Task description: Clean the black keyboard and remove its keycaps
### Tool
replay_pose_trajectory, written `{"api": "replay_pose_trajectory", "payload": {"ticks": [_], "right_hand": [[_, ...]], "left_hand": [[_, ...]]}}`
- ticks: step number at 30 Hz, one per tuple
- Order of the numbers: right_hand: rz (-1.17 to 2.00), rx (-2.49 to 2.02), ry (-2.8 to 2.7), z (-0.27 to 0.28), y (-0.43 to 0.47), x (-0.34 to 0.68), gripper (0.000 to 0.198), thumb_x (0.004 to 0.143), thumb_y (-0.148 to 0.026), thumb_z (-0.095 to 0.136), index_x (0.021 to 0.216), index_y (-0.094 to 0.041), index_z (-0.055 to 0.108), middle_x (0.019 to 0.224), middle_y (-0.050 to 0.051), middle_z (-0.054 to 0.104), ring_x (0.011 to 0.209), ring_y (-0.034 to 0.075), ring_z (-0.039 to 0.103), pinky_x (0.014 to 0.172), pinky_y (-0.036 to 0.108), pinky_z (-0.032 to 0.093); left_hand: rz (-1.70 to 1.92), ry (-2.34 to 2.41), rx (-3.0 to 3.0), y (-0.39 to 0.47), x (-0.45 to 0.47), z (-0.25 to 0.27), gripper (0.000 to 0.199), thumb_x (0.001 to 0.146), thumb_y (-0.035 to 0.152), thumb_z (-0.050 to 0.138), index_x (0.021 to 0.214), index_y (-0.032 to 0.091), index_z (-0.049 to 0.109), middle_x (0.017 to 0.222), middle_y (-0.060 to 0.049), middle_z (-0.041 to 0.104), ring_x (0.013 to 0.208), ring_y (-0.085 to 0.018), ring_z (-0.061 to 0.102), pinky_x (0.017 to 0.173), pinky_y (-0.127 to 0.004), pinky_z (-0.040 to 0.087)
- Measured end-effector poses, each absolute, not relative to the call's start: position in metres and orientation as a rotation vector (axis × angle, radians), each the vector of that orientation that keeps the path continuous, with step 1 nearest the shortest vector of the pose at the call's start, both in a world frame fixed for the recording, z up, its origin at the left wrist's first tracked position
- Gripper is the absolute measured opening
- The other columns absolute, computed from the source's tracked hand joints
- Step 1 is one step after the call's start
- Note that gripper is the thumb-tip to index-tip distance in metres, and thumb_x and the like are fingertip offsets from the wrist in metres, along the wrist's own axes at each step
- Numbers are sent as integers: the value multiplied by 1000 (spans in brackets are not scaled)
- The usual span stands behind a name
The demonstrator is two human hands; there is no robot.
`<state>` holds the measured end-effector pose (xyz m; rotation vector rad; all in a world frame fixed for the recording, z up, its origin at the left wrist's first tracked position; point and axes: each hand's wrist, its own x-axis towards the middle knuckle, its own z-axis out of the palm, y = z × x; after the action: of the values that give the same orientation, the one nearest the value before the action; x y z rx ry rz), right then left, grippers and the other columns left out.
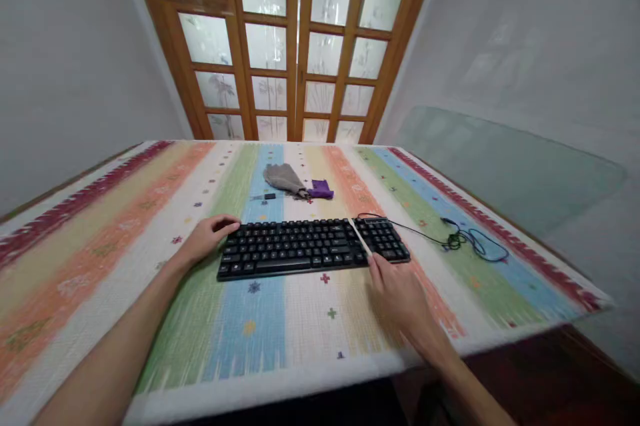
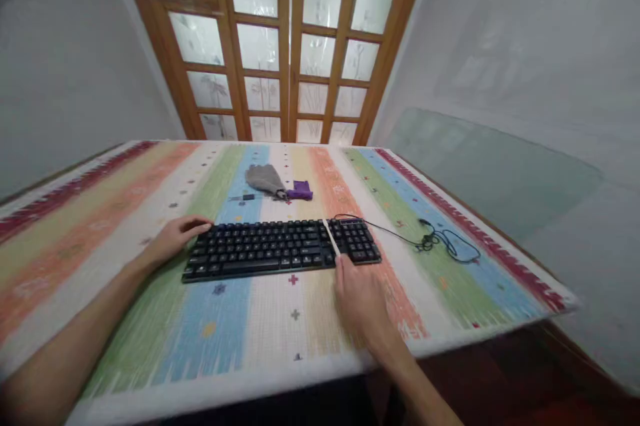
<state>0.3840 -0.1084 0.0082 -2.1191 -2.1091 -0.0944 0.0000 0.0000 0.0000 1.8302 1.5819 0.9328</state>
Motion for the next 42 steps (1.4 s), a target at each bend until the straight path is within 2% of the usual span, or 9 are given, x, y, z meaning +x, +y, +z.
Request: {"api": "replay_pose_trajectory", "payload": {"ticks": [7, 13, 18, 22, 25, 28, 31, 33, 42], "right_hand": [[-91, -2136, -2231, 3, -129, 394, 35, 101, -22, 33, 98, -16, 67, 74, 10, 72, 66, 22, 66, 58, 29, 37], [-50, -2043, -2227, 7, -146, 408, 40, 100, -24, 31, 91, -16, 69, 76, 12, 72, 77, 24, 68, 66, 31, 43], [-7, -1981, -2110, 19, -149, 420, 44, 99, -31, 29, 84, -18, 69, 75, 10, 72, 68, 23, 69, 59, 31, 42], [73, -1819, -2014, 31, -145, 419, 40, 99, -36, 32, 91, -20, 68, 81, 8, 74, 69, 23, 70, 58, 30, 41], [124, -1708, -2047, 33, -138, 406, 38, 100, -36, 32, 96, -20, 66, 82, 8, 74, 71, 23, 69, 60, 30, 42], [137, -1626, -2178, 33, -128, 384, 39, 101, -33, 30, 89, -18, 64, 75, 8, 71, 70, 23, 67, 60, 29, 40], [232, -1460, -2329, 36, -114, 357, 34, 102, -28, 33, 92, -17, 63, 85, 8, 72, 78, 21, 67, 66, 28, 41], [286, -1401, -2412, 39, -103, 338, 34, 102, -26, 33, 90, -17, 63, 83, 7, 71, 77, 19, 66, 67, 27, 40], [303, -1267, -2659, 47, -59, 261, 36, 102, -32, 36, 94, -17, 67, 93, 9, 74, 84, 20, 69, 69, 26, 41]], "left_hand": [[951, 1593, 1816, 0, 2, 2, 51, 65, 66, 61, 84, 19, 71, 87, -6, 76, 87, -28, 67, 84, -36, 50], [936, 1602, 1821, -2, 3, 3, 50, 65, 64, 60, 85, 19, 71, 88, -6, 75, 88, -29, 67, 84, -36, 49], [938, 1609, 1813, -2, 3, 2, 50, 66, 63, 60, 84, 19, 71, 87, -6, 75, 87, -29, 67, 84, -36, 49], [947, 1605, 1815, -1, 3, 2, 48, 66, 63, 60, 84, 19, 71, 86, -6, 75, 87, -28, 67, 83, -36, 50], [955, 1593, 1822, -1, 3, 1, 48, 67, 63, 60, 84, 19, 71, 86, -5, 75, 87, -28, 67, 84, -36, 50], [954, 1588, 1821, -2, 3, 1, 48, 66, 63, 60, 84, 19, 71, 87, -5, 75, 87, -28, 67, 84, -36, 50], [958, 1582, 1818, -1, 2, 1, 48, 66, 63, 61, 84, 19, 71, 87, -6, 76, 87, -28, 67, 84, -36, 50], [958, 1578, 1818, -1, 2, 1, 48, 65, 63, 61, 84, 19, 71, 87, -6, 76, 87, -28, 67, 84, -36, 50], [973, 1557, 1799, 0, 2, -1, 47, 66, 62, 63, 83, 19, 71, 86, -6, 76, 86, -27, 67, 85, -37, 50]]}}
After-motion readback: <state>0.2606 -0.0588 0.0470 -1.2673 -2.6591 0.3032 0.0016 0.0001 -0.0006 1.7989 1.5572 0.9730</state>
